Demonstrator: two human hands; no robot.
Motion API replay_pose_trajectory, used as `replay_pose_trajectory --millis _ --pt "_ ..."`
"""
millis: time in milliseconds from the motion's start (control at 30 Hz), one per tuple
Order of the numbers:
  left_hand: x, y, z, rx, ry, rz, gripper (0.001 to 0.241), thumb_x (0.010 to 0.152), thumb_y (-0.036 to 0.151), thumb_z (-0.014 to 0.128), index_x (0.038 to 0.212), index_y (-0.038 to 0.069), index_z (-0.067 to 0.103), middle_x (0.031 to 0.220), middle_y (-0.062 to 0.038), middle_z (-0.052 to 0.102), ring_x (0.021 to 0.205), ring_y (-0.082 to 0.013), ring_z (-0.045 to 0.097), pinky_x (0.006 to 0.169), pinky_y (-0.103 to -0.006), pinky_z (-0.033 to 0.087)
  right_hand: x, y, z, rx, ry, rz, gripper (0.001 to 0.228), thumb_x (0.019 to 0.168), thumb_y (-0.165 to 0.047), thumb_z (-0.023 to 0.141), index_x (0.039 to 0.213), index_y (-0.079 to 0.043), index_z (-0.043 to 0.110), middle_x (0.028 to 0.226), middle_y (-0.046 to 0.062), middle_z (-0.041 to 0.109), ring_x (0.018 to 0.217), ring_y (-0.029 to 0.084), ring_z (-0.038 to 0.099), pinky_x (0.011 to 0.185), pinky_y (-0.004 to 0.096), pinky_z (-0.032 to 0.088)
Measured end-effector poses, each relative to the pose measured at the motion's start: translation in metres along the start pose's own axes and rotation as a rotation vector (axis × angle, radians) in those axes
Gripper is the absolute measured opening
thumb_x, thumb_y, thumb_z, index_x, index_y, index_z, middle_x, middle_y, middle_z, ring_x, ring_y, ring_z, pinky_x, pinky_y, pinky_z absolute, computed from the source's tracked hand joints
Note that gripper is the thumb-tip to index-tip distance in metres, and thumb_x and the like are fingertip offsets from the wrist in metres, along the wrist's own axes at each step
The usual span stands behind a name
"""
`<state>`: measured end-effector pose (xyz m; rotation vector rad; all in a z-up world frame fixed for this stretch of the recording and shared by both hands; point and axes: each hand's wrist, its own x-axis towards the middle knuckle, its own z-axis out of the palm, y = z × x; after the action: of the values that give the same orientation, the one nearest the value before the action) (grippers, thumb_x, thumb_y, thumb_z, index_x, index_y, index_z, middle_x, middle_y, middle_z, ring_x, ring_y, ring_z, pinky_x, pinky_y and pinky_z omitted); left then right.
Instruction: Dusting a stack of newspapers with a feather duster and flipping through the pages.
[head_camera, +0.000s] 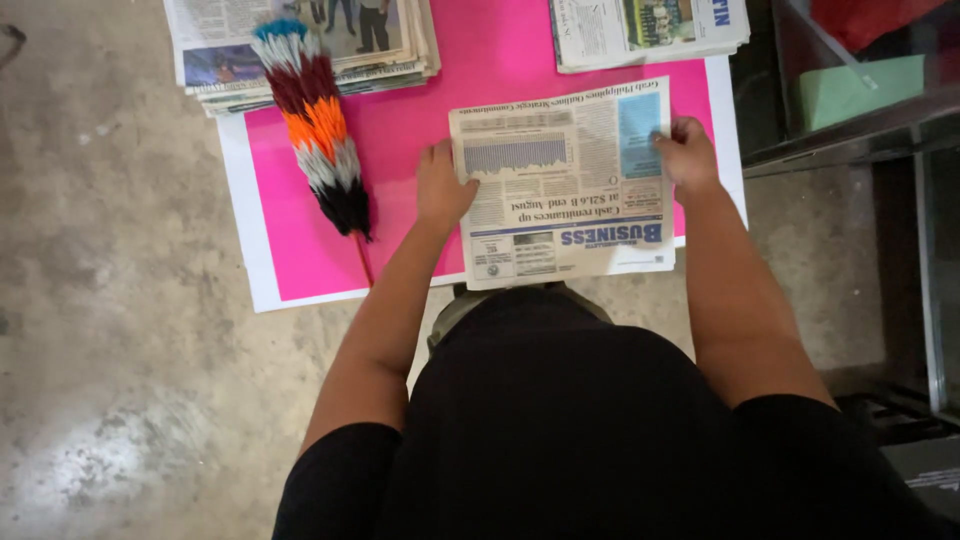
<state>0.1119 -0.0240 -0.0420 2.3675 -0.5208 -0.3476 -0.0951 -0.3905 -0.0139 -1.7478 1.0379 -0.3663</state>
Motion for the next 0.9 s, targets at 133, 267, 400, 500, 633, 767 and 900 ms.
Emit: replay_pose_trajectory --millis 133,267,400,500,633,767,900 --pt "0.010 0.052 -0.047 0.073 0.008 0.091 0.086 0.077 0.021 0.087 0.149 0.006 0.043 0.144 -0.025 0.043 0.135 -0.0539 0.046 0.112 -0.0605 0.048 -0.035 -0.052 0.006 0.124 -0.027 -0.057 0.032 0.096 -0.008 0.068 0.124 -0.007 0.053 0.103 0.007 0.064 0.085 0.014 0.059 0.074 0.025 0.049" --pt "0.040 0.096 -0.078 0.127 -0.076 0.397 0.099 0.079 0.036 0.091 0.155 0.006 0.036 0.151 -0.023 0.047 0.140 -0.0475 0.044 0.117 -0.0598 0.035 -0.072 -0.121 0.003 0.276 -0.137 -0.261 0.039 0.103 0.012 0.054 0.133 -0.010 0.043 0.102 0.004 0.065 0.081 0.007 0.057 0.072 0.018 0.044" --pt "0.071 0.127 -0.097 -0.011 -0.247 0.551 0.062 0.084 0.027 0.076 0.141 0.009 0.059 0.126 -0.013 0.071 0.112 -0.0283 0.066 0.103 -0.0465 0.048 -0.070 -0.176 -0.017 0.235 -0.243 -0.543 0.048 0.095 0.028 0.049 0.131 -0.004 0.047 0.107 0.008 0.061 0.092 0.012 0.056 0.088 0.024 0.046" --pt "0.081 0.126 -0.079 -0.055 -0.323 0.464 0.022 0.094 0.014 0.059 0.113 0.009 0.071 0.097 -0.010 0.077 0.075 -0.0241 0.068 0.074 -0.0375 0.056 -0.081 -0.227 -0.020 -0.031 0.049 -0.895 0.050 0.090 0.028 0.046 0.134 0.004 0.046 0.124 0.020 0.057 0.105 0.027 0.057 0.092 0.039 0.053" --pt "0.065 0.129 -0.062 -0.174 -0.059 0.464 0.025 0.090 0.010 0.056 0.111 0.006 0.068 0.094 -0.012 0.077 0.078 -0.0336 0.069 0.073 -0.0424 0.052 -0.044 -0.192 -0.023 -0.404 0.430 -1.035 0.057 0.091 0.009 0.074 0.140 0.006 0.046 0.137 0.026 0.056 0.122 0.044 0.055 0.110 0.049 0.039" --pt "0.073 0.098 -0.009 -0.541 -0.065 0.019 0.024 0.098 0.017 0.056 0.113 0.005 0.069 0.084 -0.005 0.066 0.072 -0.0191 0.059 0.067 -0.0373 0.050 0.012 -0.058 -0.028 -0.421 0.416 -0.549 0.082 0.090 -0.026 0.087 0.152 0.000 0.040 0.156 0.031 0.034 0.146 0.050 0.032 0.123 0.059 0.021" --pt "0.086 0.118 0.017 -0.752 -0.020 -0.215 0.024 0.100 0.021 0.054 0.112 0.008 0.069 0.081 0.001 0.055 0.069 -0.0147 0.050 0.063 -0.0343 0.046 0.031 0.002 -0.047 -0.044 -0.004 0.185 0.058 0.097 -0.049 0.077 0.132 -0.004 0.066 0.125 0.025 0.066 0.118 0.041 0.064 0.092 0.055 0.051"
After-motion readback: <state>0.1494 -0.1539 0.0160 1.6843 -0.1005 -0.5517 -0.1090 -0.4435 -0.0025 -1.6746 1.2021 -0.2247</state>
